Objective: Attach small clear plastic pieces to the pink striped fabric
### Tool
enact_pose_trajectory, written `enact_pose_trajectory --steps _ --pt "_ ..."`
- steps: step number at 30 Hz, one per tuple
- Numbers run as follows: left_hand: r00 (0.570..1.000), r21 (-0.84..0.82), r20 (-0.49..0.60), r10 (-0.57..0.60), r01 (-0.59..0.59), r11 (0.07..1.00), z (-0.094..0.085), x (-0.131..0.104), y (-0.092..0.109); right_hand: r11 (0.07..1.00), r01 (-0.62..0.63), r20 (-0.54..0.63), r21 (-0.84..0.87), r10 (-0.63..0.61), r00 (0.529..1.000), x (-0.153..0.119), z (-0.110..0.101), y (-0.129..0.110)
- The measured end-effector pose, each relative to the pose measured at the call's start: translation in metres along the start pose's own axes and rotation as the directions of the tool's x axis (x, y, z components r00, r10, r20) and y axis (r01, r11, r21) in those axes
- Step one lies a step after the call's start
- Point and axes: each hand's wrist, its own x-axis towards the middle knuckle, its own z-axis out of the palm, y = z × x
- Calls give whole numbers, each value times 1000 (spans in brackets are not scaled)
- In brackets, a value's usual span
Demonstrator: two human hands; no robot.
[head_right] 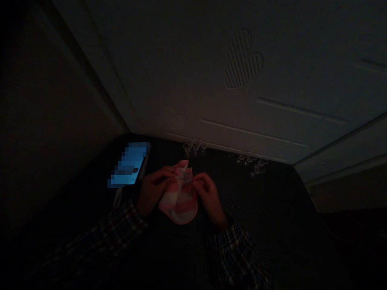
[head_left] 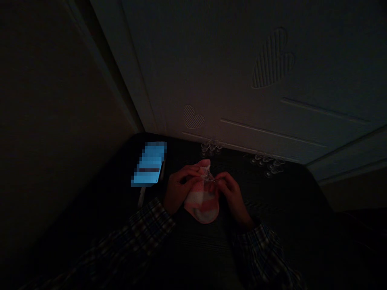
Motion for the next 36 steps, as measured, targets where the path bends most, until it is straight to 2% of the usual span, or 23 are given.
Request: enact_pose_trajectory --steps 7,11,17,20,26,32,36 --pt "998 35 44 46 -48 998 -1 2 5 1000 -20 33 16 19 999 -1 -1 1" --pt "998 32 29 49 -50 998 -1 1 4 999 -19 44 27 18 999 -1 -1 2" --pt "999 21 29 -22 22 1000 0 -1 -1 998 -35 33 52 33 999 1 2 2" --pt "996 28 76 -46 44 999 0 -2 0 998 -32 -11 55 33 999 2 1 0" --pt "981 22 190 31 -36 999 0 -4 5 997 11 -61 77 -7 998 1 -2 -1" --pt "991 63 118 60 -68 996 1 -4 1 994 -24 5 108 23 1000 1 0 -1" --pt "993 58 101 64 -70 996 1 -3 1 998 -34 5 61 34 999 0 -1 -2"
